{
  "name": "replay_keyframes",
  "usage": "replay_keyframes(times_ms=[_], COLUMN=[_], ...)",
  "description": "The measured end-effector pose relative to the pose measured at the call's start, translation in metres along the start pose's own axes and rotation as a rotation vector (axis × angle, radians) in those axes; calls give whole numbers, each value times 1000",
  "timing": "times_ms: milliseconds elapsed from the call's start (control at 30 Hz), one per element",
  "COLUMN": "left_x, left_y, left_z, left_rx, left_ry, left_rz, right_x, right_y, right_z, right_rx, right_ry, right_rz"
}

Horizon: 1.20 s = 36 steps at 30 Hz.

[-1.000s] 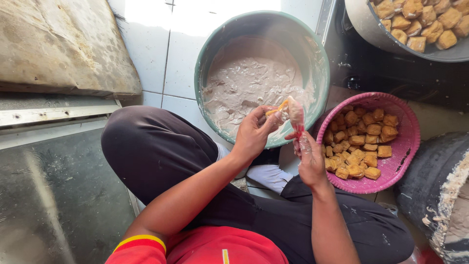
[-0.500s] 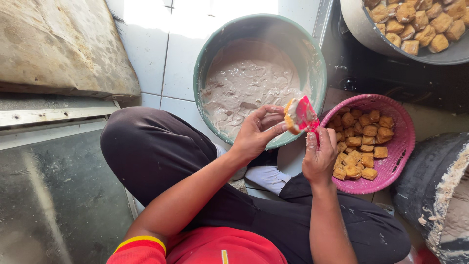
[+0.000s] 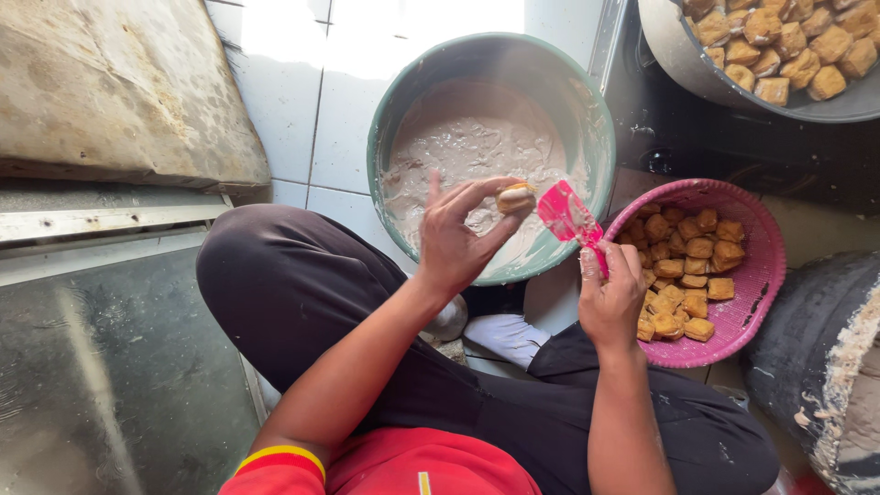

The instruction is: The person sits on the floor and uses a small pink spatula to spread white batter into split fried tofu puffs, taking each puff from a pink basket and placing the filled puff back into the basket. A large bowl of batter and a pot of unfilled tofu puffs sit nearby.

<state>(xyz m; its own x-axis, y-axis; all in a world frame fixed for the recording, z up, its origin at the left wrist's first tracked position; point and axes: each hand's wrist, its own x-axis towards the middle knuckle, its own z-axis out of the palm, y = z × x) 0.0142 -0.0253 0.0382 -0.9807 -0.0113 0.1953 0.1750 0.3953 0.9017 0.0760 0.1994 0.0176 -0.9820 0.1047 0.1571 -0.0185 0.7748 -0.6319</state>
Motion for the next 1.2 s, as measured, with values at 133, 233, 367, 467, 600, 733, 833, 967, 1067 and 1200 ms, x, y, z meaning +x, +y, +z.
replay_keyframes(times_ms=[133, 233, 367, 467, 600, 733, 833, 967, 1067, 1200], left_x=[8, 9, 7, 7, 0, -18, -25, -22, -19, -21], left_y=[0, 3, 9, 9, 6, 3, 2, 2, 2, -1], left_z=[-11, -12, -14, -18, -8, 12, 20, 21, 22, 22], left_rx=[349, 435, 249, 13, -275, -543, -395, -476, -519, -505], left_ry=[-31, -83, -97, -84, -152, -314, -399, -356, -347, -336], left_rz=[185, 269, 200, 51, -148, -174, -94, -186, -265, -295], right_x=[-3, -10, -11, -10, -14, -23, -20, 8, 90, 198], right_y=[-8, -22, -27, -15, 0, -5, -13, -8, 22, 70], right_z=[-7, -9, -2, 2, 9, 22, 29, 16, -10, -87], right_rx=[64, 53, 106, 292, 873, 1099, 1035, 988, 996, 1152], right_ry=[27, 4, -91, -176, -268, -221, -203, -217, 90, 264], right_rz=[-23, -100, -22, 96, 433, 361, 270, 533, 419, 329])
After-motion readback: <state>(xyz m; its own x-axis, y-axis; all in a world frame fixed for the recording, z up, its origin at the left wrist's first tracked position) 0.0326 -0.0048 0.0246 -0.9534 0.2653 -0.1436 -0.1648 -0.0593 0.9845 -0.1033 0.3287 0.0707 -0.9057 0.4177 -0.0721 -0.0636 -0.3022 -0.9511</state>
